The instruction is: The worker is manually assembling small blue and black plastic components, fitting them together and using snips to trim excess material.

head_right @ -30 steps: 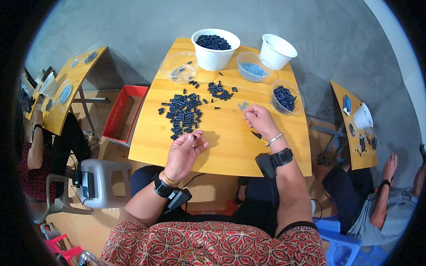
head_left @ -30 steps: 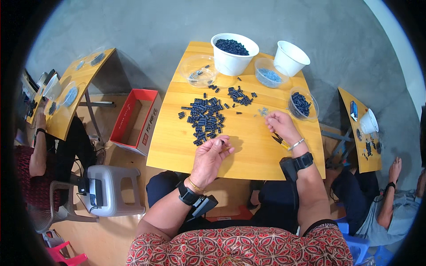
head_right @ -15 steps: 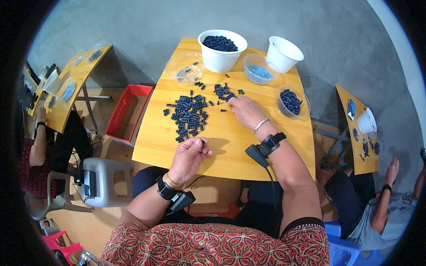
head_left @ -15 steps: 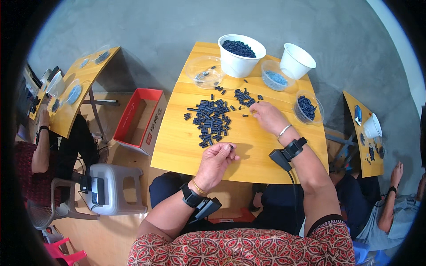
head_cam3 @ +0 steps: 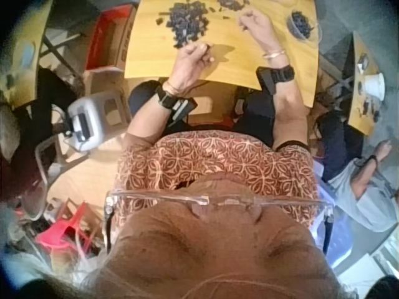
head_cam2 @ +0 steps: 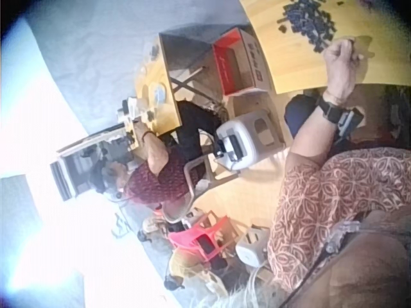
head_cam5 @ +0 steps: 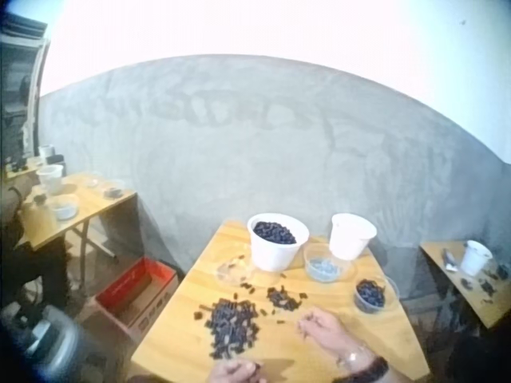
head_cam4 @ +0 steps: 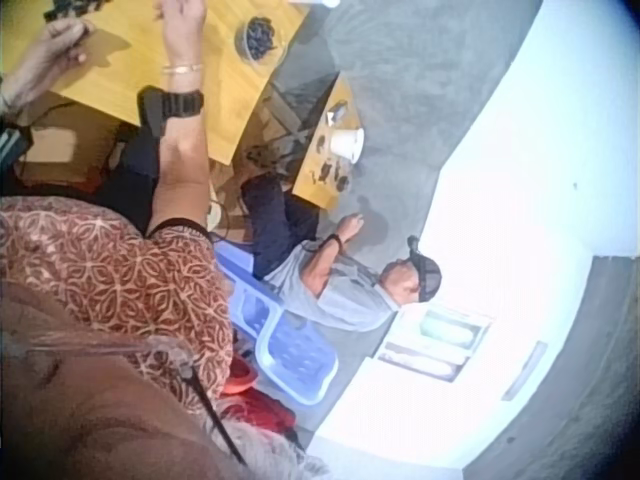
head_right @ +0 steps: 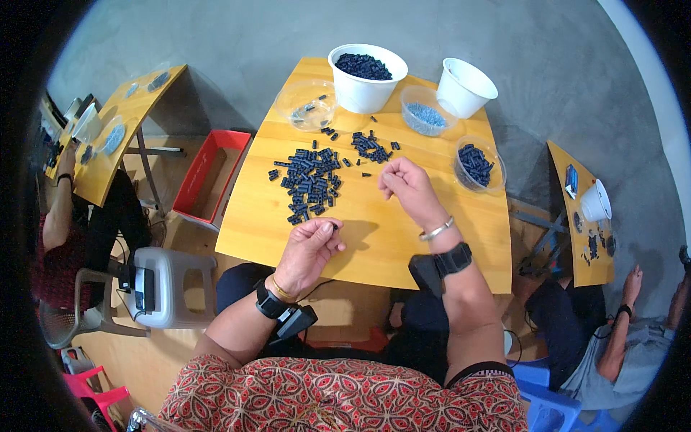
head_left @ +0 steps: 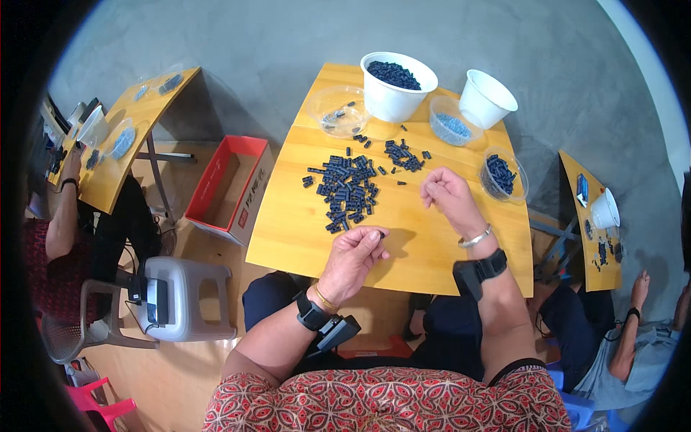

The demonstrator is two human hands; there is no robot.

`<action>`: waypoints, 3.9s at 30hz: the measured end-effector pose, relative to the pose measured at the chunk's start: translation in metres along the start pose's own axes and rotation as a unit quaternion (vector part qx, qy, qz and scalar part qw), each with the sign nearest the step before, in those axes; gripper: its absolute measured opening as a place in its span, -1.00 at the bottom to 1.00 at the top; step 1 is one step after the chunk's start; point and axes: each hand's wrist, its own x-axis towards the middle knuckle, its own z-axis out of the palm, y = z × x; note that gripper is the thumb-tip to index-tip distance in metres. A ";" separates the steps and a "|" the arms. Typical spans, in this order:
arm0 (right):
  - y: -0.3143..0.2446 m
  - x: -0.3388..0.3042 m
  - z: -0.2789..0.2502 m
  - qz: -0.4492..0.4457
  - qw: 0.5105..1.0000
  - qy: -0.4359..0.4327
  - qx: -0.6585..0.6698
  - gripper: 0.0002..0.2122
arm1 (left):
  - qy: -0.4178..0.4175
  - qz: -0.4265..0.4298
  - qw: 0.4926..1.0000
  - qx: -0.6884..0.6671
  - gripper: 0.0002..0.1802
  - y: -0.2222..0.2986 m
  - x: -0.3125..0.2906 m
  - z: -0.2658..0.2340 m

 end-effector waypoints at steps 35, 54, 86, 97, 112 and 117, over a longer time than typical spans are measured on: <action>-0.012 -0.054 0.046 -0.051 0.994 -0.039 0.086 -0.91 | -0.020 -0.013 0.998 -0.053 -0.80 -0.003 0.003 0.001; -0.006 -0.052 0.048 -0.059 0.996 -0.042 0.049 -0.91 | -0.032 -0.027 0.997 -0.070 -0.79 -0.001 0.004 0.000; -0.005 -0.051 0.045 0.050 0.940 -0.049 0.334 -0.91 | -0.016 -0.045 0.996 -0.071 -0.79 -0.002 0.003 -0.002; -0.004 -0.053 0.052 0.015 0.953 -0.046 0.299 -0.95 | -0.027 -0.029 0.996 -0.078 -0.79 -0.002 0.004 0.000; -0.006 -0.057 0.071 -0.112 0.992 0.048 -0.034 -0.98 | 0.004 -0.023 0.998 -0.053 -0.82 -0.004 0.003 0.004; -0.007 -0.057 0.075 -0.131 0.986 0.055 -0.083 -0.96 | 0.020 -0.028 0.999 -0.041 -0.83 -0.004 0.002 0.006</action>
